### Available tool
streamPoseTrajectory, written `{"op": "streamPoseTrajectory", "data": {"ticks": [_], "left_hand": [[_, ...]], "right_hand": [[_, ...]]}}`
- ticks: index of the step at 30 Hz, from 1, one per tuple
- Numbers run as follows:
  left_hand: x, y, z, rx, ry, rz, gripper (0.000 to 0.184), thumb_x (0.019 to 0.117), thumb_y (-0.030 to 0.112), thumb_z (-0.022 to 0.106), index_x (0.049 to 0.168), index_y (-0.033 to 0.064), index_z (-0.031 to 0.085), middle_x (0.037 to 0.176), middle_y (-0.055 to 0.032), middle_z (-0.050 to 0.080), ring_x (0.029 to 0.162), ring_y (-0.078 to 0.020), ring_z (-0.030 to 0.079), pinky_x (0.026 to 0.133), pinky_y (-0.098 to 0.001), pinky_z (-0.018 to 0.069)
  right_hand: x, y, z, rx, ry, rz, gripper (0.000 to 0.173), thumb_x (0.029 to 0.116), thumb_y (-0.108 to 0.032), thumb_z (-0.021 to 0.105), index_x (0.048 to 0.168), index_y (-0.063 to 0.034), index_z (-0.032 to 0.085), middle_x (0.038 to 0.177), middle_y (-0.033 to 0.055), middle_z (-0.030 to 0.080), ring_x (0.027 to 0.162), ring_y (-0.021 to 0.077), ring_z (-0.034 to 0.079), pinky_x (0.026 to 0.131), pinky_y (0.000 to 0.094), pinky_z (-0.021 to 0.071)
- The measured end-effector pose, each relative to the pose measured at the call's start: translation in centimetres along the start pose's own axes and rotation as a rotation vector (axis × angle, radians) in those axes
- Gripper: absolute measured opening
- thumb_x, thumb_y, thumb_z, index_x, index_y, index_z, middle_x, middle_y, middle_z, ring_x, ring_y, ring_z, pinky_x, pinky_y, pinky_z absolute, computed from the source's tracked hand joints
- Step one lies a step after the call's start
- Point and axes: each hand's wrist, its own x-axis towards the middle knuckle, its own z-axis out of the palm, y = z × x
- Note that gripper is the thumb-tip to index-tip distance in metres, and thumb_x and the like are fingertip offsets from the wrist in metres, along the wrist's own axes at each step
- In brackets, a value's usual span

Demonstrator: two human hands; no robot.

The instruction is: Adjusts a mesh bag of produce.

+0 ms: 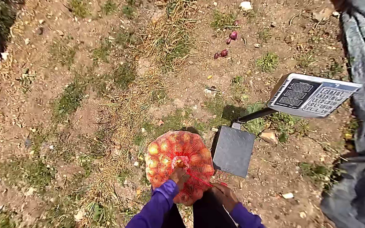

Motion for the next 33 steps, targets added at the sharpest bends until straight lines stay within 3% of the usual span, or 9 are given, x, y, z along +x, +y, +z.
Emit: {"op": "streamPoseTrajectory", "data": {"ticks": [3,6,10,13,22,27,29,32,33], "left_hand": [[2.1,0.7,0.2,-0.309,-0.001,-0.056,0.040,0.1116,0.027,0.045,0.116,-0.0074,0.065,0.097,-0.0169,0.064,0.079,-0.0221,0.059,0.078,-0.0383,0.0510],[3.8,-0.8,0.7,-0.793,0.120,-0.037,0.034,0.1115,0.024,0.043,0.104,-0.0039,0.062,0.070,-0.0017,0.055,0.050,-0.0079,0.047,0.052,-0.0242,0.0457],[3.4,-0.9,0.0,-0.869,0.119,-0.063,0.033,0.1119,0.024,0.043,0.103,-0.0016,0.061,0.069,-0.0010,0.053,0.049,-0.0077,0.044,0.049,-0.0229,0.0432],[3.2,-1.3,-0.3,-0.764,0.044,-0.087,0.035,0.1123,0.028,0.042,0.103,-0.0008,0.060,0.074,-0.0022,0.053,0.050,-0.0088,0.043,0.050,-0.0240,0.0419],[2.3,-2.4,0.4,-0.797,0.052,-0.069,0.034,0.1109,0.026,0.046,0.100,-0.0024,0.062,0.073,-0.0021,0.053,0.053,-0.0081,0.043,0.051,-0.0234,0.0402],[1.9,-2.4,0.9,-0.741,0.024,-0.094,0.035,0.1109,0.028,0.047,0.104,-0.0028,0.062,0.082,-0.0044,0.053,0.062,-0.0102,0.044,0.059,-0.0263,0.0405],[1.8,-2.9,0.9,-0.741,0.039,-0.100,0.038,0.1111,0.030,0.046,0.108,-0.0043,0.063,0.082,-0.0054,0.053,0.063,-0.0112,0.044,0.061,-0.0284,0.0419],[1.6,-4.0,1.5,-0.813,0.102,-0.101,0.038,0.1109,0.029,0.047,0.102,-0.0050,0.062,0.077,-0.0042,0.050,0.061,-0.0114,0.044,0.061,-0.0288,0.0421],[1.7,-4.4,1.5,-0.837,0.132,-0.105,0.036,0.1104,0.027,0.048,0.100,-0.0047,0.062,0.077,-0.0045,0.051,0.062,-0.0116,0.045,0.061,-0.0288,0.0426]], "right_hand": [[1.2,-0.7,-0.7,0.283,0.199,0.053,0.038,0.1030,-0.016,0.043,0.125,0.0071,0.063,0.080,-0.0006,0.068,0.058,0.0030,0.056,0.056,0.0229,0.0502],[5.9,-4.2,2.5,0.462,0.413,0.170,0.024,0.1060,-0.007,0.043,0.126,0.0058,0.048,0.086,0.0096,0.070,0.063,0.0144,0.066,0.059,0.0314,0.0572],[9.6,-4.9,6.9,-0.056,0.510,0.082,0.023,0.0989,-0.015,0.067,0.113,0.0030,0.071,0.102,0.0160,0.076,0.093,0.0285,0.074,0.088,0.0501,0.0592],[9.5,-4.3,8.2,-0.311,0.442,-0.084,0.021,0.0976,-0.010,0.063,0.109,0.0009,0.077,0.113,0.0228,0.072,0.112,0.0384,0.068,0.102,0.0544,0.0528],[8.0,-4.7,7.0,-0.220,0.086,0.013,0.032,0.0977,-0.009,0.062,0.126,0.0018,0.071,0.132,0.0300,0.057,0.123,0.0373,0.055,0.107,0.0460,0.0471],[6.6,-5.1,7.5,-0.537,0.081,0.021,0.034,0.0964,-0.025,0.066,0.121,-0.0035,0.074,0.125,0.0241,0.062,0.114,0.0371,0.063,0.099,0.0507,0.0535],[7.6,-5.2,8.2,-0.263,0.084,0.161,0.035,0.0936,-0.016,0.070,0.125,0.0007,0.071,0.127,0.0223,0.065,0.119,0.0323,0.061,0.103,0.0456,0.0503],[9.8,-5.0,9.4,0.148,0.099,0.347,0.029,0.0926,-0.003,0.070,0.120,0.0013,0.067,0.112,0.0180,0.068,0.095,0.0233,0.065,0.080,0.0409,0.0547],[10.4,-5.3,9.4,0.122,0.063,0.361,0.031,0.0927,-0.004,0.071,0.123,0.0014,0.066,0.119,0.0194,0.067,0.104,0.0260,0.065,0.089,0.0442,0.0541]]}}
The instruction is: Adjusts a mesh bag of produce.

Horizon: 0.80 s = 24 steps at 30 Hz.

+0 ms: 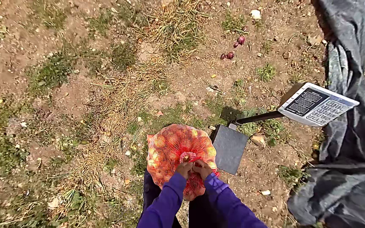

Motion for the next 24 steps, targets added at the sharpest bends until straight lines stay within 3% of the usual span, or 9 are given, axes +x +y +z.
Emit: {"op": "streamPoseTrajectory", "data": {"ticks": [2,3,5,8,12,16,19,21,24], "left_hand": [[0.0,-1.3,-0.3,-0.014,0.057,0.035,0.025,0.1052,0.020,0.058,0.099,-0.0039,0.062,0.085,-0.0098,0.058,0.073,-0.0165,0.053,0.070,-0.0354,0.0475],[-0.2,-1.3,-0.4,0.008,0.101,0.061,0.018,0.0999,0.013,0.064,0.099,-0.0043,0.064,0.091,-0.0142,0.063,0.081,-0.0214,0.059,0.077,-0.0413,0.0506],[-1.2,-0.6,-0.3,0.101,0.195,0.067,0.018,0.0927,0.007,0.070,0.107,-0.0037,0.070,0.101,-0.0176,0.072,0.094,-0.0270,0.069,0.090,-0.0471,0.0551],[-2.1,0.6,0.1,0.281,0.252,-0.005,0.024,0.0953,0.013,0.068,0.116,0.0021,0.074,0.109,-0.0149,0.075,0.107,-0.0271,0.070,0.100,-0.0480,0.0524],[-1.9,2.0,0.2,0.420,0.126,-0.108,0.044,0.1048,0.038,0.060,0.125,-0.0009,0.070,0.131,-0.0247,0.066,0.129,-0.0362,0.059,0.113,-0.0535,0.0420],[-1.1,2.3,0.6,0.436,0.139,-0.132,0.042,0.1031,0.033,0.063,0.123,-0.0028,0.069,0.132,-0.0262,0.064,0.129,-0.0365,0.059,0.113,-0.0527,0.0425],[-0.5,2.1,1.6,0.448,0.256,-0.104,0.037,0.1013,0.030,0.065,0.117,-0.0032,0.072,0.126,-0.0257,0.067,0.125,-0.0370,0.061,0.110,-0.0539,0.0443],[-0.1,1.7,2.1,0.439,0.292,-0.072,0.036,0.1011,0.028,0.063,0.116,-0.0041,0.071,0.120,-0.0250,0.069,0.119,-0.0363,0.065,0.107,-0.0535,0.0474],[-0.4,1.5,1.7,0.346,0.245,-0.020,0.033,0.1044,0.022,0.058,0.121,-0.0065,0.067,0.112,-0.0241,0.070,0.106,-0.0330,0.067,0.100,-0.0494,0.0511]], "right_hand": [[-0.5,0.0,-0.2,-0.140,-0.068,0.014,0.040,0.0910,-0.008,0.074,0.129,0.0018,0.067,0.134,0.0230,0.063,0.128,0.0322,0.058,0.111,0.0487,0.0453],[-0.8,-0.7,-0.4,-0.177,-0.087,0.043,0.042,0.0887,-0.006,0.076,0.128,0.0024,0.067,0.134,0.0239,0.062,0.129,0.0332,0.057,0.112,0.0494,0.0442],[-1.4,-1.9,-0.6,-0.159,-0.099,0.131,0.038,0.0842,0.002,0.076,0.121,0.0025,0.067,0.119,0.0214,0.067,0.109,0.0286,0.063,0.094,0.0469,0.0517],[-1.4,-1.9,-0.7,-0.145,-0.154,0.167,0.032,0.0831,0.009,0.070,0.113,0.0022,0.064,0.102,0.0158,0.064,0.084,0.0210,0.059,0.073,0.0402,0.0500],[-1.1,-1.2,-0.7,-0.135,-0.198,0.116,0.043,0.0811,0.012,0.069,0.123,0.0031,0.065,0.119,0.0202,0.066,0.103,0.0260,0.063,0.088,0.0456,0.0521],[-0.9,-0.3,-1.0,-0.234,-0.197,-0.005,0.046,0.0798,0.005,0.074,0.124,0.0044,0.064,0.125,0.0257,0.065,0.118,0.0344,0.062,0.103,0.0510,0.0489],[-2.1,-0.3,-0.9,-0.397,-0.129,-0.069,0.066,0.0831,-0.010,0.077,0.143,0.0048,0.053,0.143,0.0321,0.051,0.136,0.0437,0.049,0.114,0.0527,0.0404],[-3.7,-0.5,-1.2,-0.493,-0.057,-0.053,0.075,0.0874,-0.021,0.076,0.154,-0.0037,0.046,0.153,0.0295,0.043,0.142,0.0461,0.042,0.118,0.0550,0.0362],[-5.5,0.3,-0.9,-0.543,0.133,-0.121,0.069,0.0869,-0.027,0.075,0.149,-0.0106,0.053,0.151,0.0249,0.048,0.140,0.0475,0.044,0.116,0.0595,0.0373]]}}
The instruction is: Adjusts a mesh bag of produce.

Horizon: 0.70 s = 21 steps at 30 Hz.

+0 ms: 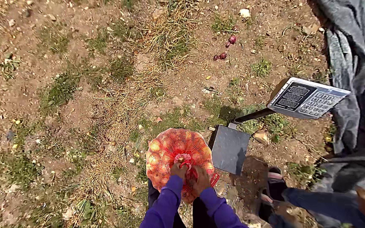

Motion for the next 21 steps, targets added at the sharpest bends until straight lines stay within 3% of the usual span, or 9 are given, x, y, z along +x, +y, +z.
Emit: {"op": "streamPoseTrajectory", "data": {"ticks": [4,7,9,12,14,16,18,20,21], "left_hand": [[0.0,-1.5,-1.4,-0.193,-0.047,0.142,0.024,0.1057,0.014,0.052,0.100,-0.0049,0.066,0.073,-0.0050,0.056,0.064,-0.0126,0.051,0.065,-0.0322,0.0479],[0.5,-2.0,-1.8,-0.250,-0.090,0.149,0.024,0.1060,0.013,0.051,0.095,-0.0033,0.064,0.067,-0.0009,0.052,0.056,-0.0095,0.047,0.057,-0.0284,0.0447],[0.5,-1.5,-2.2,-0.229,-0.118,0.148,0.025,0.1072,0.014,0.051,0.096,-0.0038,0.064,0.068,-0.0016,0.052,0.057,-0.0099,0.048,0.058,-0.0283,0.0447],[0.3,-1.7,-2.2,-0.188,-0.153,0.191,0.025,0.1064,0.015,0.052,0.096,-0.0043,0.064,0.070,-0.0032,0.054,0.060,-0.0115,0.050,0.062,-0.0305,0.0469],[0.4,-1.5,-2.2,-0.192,-0.149,0.203,0.026,0.1057,0.016,0.054,0.096,-0.0052,0.065,0.072,-0.0048,0.056,0.062,-0.0127,0.051,0.065,-0.0326,0.0485],[0.1,-1.1,-2.3,-0.203,-0.152,0.178,0.028,0.1068,0.018,0.053,0.100,-0.0058,0.066,0.076,-0.0071,0.058,0.066,-0.0143,0.052,0.068,-0.0342,0.0491],[-0.1,-0.8,-2.3,-0.201,-0.148,0.163,0.028,0.1073,0.019,0.053,0.100,-0.0042,0.067,0.077,-0.0064,0.059,0.066,-0.0139,0.053,0.068,-0.0337,0.0492],[0.5,-1.0,-1.7,-0.178,-0.129,0.178,0.029,0.1070,0.021,0.053,0.100,-0.0032,0.068,0.079,-0.0076,0.061,0.070,-0.0160,0.055,0.072,-0.0367,0.0497],[0.7,-1.0,-1.4,-0.148,-0.121,0.179,0.031,0.1072,0.023,0.054,0.104,-0.0036,0.069,0.084,-0.0112,0.064,0.075,-0.0199,0.058,0.077,-0.0410,0.0512]], "right_hand": [[0.3,-0.2,1.6,-0.106,0.501,-0.430,0.039,0.0811,-0.029,0.081,0.115,-0.0108,0.077,0.120,0.0237,0.068,0.115,0.0507,0.061,0.092,0.0663,0.0518],[2.2,-0.4,2.3,-0.150,0.474,-0.552,0.023,0.0842,-0.022,0.078,0.104,-0.0098,0.080,0.110,0.0176,0.073,0.107,0.0434,0.067,0.091,0.0596,0.0561],[2.8,-0.1,3.0,-0.083,0.474,-0.589,0.012,0.0853,-0.016,0.075,0.093,-0.0086,0.081,0.102,0.0140,0.074,0.102,0.0381,0.069,0.089,0.0540,0.0579],[1.9,0.2,3.1,0.188,0.353,-0.437,0.015,0.0836,-0.017,0.075,0.089,-0.0037,0.080,0.110,0.0179,0.072,0.111,0.0390,0.064,0.100,0.0563,0.0505],[1.5,-0.8,2.5,0.295,0.300,-0.386,0.016,0.0784,-0.016,0.071,0.079,0.0000,0.072,0.105,0.0184,0.071,0.108,0.0356,0.065,0.098,0.0545,0.0494],[0.7,-1.7,2.4,0.458,0.194,-0.314,0.015,0.0798,-0.013,0.063,0.072,-0.0001,0.062,0.087,0.0110,0.068,0.089,0.0213,0.065,0.082,0.0419,0.0526],[-0.9,-1.9,2.5,0.815,-0.059,-0.187,0.011,0.0841,-0.012,0.055,0.074,-0.0090,0.053,0.070,-0.0012,0.060,0.061,0.0077,0.055,0.058,0.0280,0.0461],[-4.5,-2.2,2.8,1.097,-0.388,-0.136,0.003,0.0846,-0.016,0.056,0.082,-0.0164,0.056,0.062,-0.0062,0.056,0.053,0.0063,0.053,0.051,0.0266,0.0448],[-7.5,-2.6,2.8,1.125,-0.547,-0.149,0.008,0.0878,-0.021,0.060,0.095,-0.0160,0.060,0.064,-0.0068,0.057,0.053,0.0061,0.054,0.052,0.0265,0.0469]]}}
